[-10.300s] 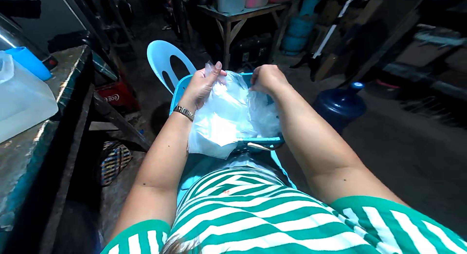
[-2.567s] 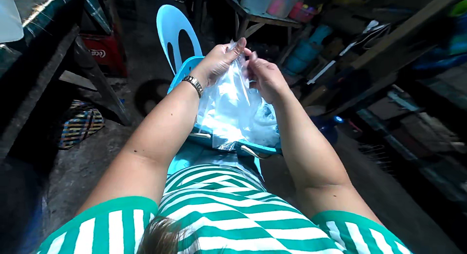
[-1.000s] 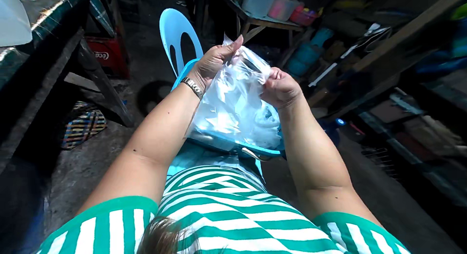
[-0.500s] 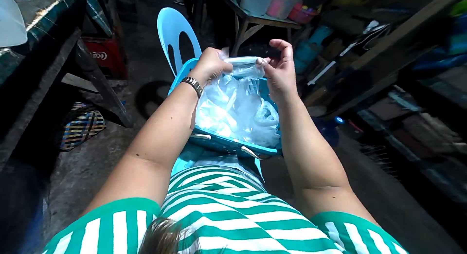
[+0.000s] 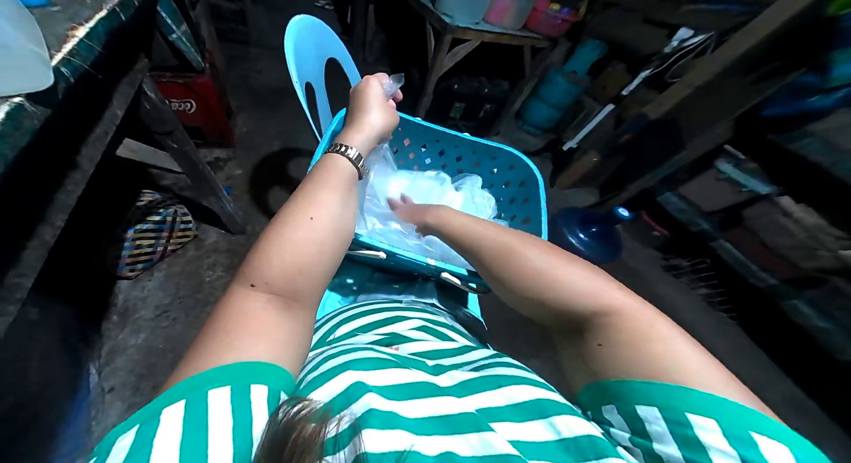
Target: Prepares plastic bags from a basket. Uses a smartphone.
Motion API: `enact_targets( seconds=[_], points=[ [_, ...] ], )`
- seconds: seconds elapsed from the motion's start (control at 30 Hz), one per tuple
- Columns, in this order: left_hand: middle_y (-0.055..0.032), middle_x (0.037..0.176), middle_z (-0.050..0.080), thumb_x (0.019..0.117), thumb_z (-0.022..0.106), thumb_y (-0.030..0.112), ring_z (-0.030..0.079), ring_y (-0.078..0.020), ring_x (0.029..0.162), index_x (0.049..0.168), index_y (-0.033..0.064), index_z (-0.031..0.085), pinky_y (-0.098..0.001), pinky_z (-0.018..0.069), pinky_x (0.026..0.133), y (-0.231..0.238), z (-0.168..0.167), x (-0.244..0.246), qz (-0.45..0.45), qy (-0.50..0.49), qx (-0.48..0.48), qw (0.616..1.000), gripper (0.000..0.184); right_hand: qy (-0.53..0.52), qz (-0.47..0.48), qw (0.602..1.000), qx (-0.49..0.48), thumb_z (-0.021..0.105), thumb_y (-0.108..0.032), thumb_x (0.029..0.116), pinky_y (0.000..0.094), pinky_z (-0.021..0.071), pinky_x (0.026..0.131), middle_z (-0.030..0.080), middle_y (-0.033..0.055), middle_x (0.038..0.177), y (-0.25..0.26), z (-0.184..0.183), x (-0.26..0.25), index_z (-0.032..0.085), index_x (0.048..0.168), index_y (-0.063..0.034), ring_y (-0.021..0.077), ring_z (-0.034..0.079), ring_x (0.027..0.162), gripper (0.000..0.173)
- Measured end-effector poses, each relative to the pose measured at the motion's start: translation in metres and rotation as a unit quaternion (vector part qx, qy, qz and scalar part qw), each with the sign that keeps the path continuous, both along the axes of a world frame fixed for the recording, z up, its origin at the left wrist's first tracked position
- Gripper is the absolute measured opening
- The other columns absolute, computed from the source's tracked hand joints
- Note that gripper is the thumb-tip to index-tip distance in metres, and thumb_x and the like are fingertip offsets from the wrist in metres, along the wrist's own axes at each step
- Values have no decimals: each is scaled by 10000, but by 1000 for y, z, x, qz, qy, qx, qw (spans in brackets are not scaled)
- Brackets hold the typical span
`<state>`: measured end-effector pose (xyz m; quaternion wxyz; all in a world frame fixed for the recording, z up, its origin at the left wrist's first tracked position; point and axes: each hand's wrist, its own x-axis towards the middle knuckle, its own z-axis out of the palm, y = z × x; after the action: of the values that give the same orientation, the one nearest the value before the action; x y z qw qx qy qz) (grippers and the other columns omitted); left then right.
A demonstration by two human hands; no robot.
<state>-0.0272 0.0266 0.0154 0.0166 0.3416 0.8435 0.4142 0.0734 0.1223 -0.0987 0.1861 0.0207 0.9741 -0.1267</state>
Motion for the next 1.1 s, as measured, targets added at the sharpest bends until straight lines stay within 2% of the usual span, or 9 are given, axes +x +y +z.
enact_targets(
  seconds=[0.1,0.2,0.27,0.37,0.53,0.8,0.9,1.0,1.1],
  points=[
    [-163,1111,673,894,596,-81,634,-255,1049,1215,-12,650,-427,500,939,3,-5,-4,-31,-22,35,999,333,-103,-44,994,-2,690,66,913,639,341,1134,193,284,1661,-4,7,5,203,1624,-24,498,296,1485,866],
    [-202,1200,658,946,595,-16,625,-297,1138,1237,-20,644,-461,479,1004,8,-4,-2,-46,-20,7,999,295,-100,73,991,50,620,33,976,591,341,1144,460,338,1480,-8,47,8,488,1405,143,478,435,1395,462],
    [-204,1219,656,1006,555,51,626,-286,1131,1249,-19,648,-460,474,1001,9,-2,-3,-48,-35,26,998,269,-48,99,992,58,539,-27,1026,621,414,1051,598,317,1286,-2,65,6,628,1233,112,462,559,1251,265],
    [-99,1038,670,1070,488,119,594,-114,802,1231,-9,636,-289,495,742,11,-1,-10,-52,-94,147,983,253,79,88,993,27,535,-98,1056,594,455,1035,688,241,1200,21,82,6,729,1219,-7,403,638,1170,269],
    [-53,964,685,1107,441,177,606,-63,811,1223,-1,641,-242,483,751,-1,23,-2,-41,-149,293,944,292,192,-7,981,-11,594,-117,1035,568,550,857,688,224,1118,37,111,12,605,1222,36,375,696,975,242],
    [-28,1069,659,1105,453,199,621,-56,965,1170,26,662,-221,516,820,-30,54,-7,-71,-107,350,928,279,299,-9,954,-11,636,-146,1010,534,530,905,708,173,1057,52,157,27,738,1082,-21,296,682,976,177],
    [-2,989,645,1105,457,239,599,-28,803,1184,49,664,-190,490,671,-24,50,1,-100,-126,314,936,292,392,-77,909,-117,483,-309,1089,386,540,823,698,93,1033,57,159,25,680,1143,-25,149,656,888,350],
    [13,906,650,1077,531,244,559,-8,653,1211,33,641,-170,465,562,-12,39,13,-168,-156,297,927,273,408,-77,851,-321,508,-341,1068,289,547,860,659,45,1188,53,150,17,554,1344,-31,82,648,1013,418],
    [-20,989,681,1003,643,122,625,-30,774,1249,-17,623,-199,535,694,-2,28,16,-236,-150,295,914,283,460,-70,794,-392,714,-85,927,231,584,807,686,-6,975,53,133,9,622,1137,-9,30,671,851,242]
  ],
)
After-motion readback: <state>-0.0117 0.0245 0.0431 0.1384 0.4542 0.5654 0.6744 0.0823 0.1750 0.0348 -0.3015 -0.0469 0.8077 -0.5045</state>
